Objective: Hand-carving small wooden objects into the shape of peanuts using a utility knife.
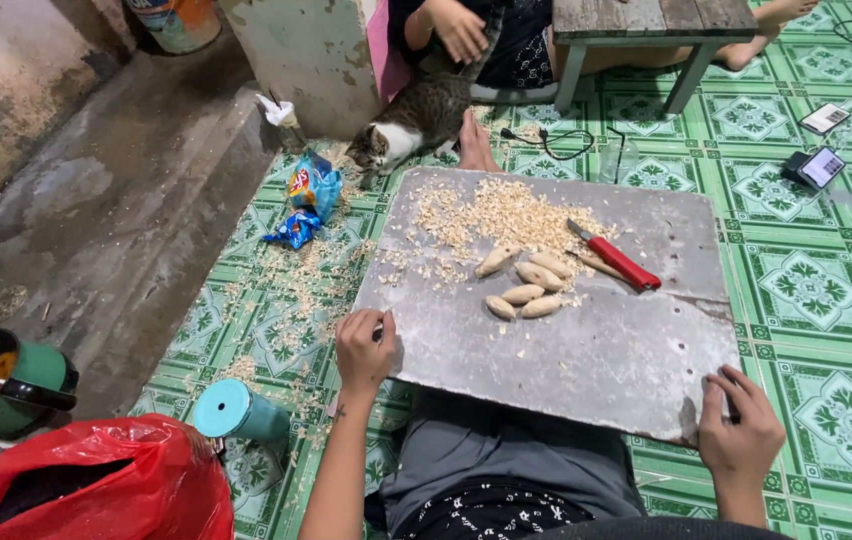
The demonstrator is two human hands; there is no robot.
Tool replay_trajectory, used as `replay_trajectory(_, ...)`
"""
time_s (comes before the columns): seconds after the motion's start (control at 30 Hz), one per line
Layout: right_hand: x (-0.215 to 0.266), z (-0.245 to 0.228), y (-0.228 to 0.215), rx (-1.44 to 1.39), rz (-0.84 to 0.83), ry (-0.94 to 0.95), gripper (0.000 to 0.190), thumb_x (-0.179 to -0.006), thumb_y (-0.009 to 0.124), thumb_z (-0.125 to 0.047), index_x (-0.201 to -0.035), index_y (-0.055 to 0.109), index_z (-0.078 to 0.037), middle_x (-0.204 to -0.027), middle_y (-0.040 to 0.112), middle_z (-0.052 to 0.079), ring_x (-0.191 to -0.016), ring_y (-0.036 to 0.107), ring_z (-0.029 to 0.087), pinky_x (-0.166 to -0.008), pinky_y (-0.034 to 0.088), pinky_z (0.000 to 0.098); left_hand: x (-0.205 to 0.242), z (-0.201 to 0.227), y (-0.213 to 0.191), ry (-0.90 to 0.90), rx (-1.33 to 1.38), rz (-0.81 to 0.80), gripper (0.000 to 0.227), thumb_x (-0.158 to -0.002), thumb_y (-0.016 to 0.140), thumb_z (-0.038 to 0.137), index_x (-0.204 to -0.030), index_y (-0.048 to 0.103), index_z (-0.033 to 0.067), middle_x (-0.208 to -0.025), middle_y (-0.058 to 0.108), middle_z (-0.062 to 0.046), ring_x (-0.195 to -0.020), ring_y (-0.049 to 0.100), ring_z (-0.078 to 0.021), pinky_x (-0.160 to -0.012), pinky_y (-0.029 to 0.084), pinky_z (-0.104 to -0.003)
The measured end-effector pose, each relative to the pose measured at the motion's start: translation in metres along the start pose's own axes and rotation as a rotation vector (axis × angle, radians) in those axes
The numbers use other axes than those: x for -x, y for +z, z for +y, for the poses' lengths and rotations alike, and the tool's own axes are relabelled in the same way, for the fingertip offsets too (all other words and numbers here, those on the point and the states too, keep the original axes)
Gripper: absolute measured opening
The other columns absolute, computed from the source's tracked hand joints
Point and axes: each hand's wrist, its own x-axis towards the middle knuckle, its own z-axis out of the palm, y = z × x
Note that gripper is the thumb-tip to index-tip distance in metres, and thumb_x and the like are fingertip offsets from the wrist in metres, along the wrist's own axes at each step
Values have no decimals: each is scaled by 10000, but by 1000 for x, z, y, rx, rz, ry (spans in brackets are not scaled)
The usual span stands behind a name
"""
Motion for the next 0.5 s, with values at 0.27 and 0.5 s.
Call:
replay_trajectory(0.27, -36, -2, 28, -35, 26, -47, 133, -994, 690, 0, -1050, 784, 74, -1245, 744, 184, -965, 682, 294, -739, 533, 344, -24, -21, 33, -16, -12, -3, 183, -914, 642, 141, -759, 689, 55, -714, 694, -49, -621, 593, -202, -834, 476, -329)
replay_trajectory(0.5, -67, 0, 59, -18, 48, -92, 150, -973, 696, -32, -1034, 786, 71, -1223, 748, 183, -863, 674, 283, -717, 529, 346, -53, -32, 57, -23, -31, 44, 226, -901, 633, 119, -686, 650, 55, -681, 674, -58, -579, 550, -211, -739, 455, -319)
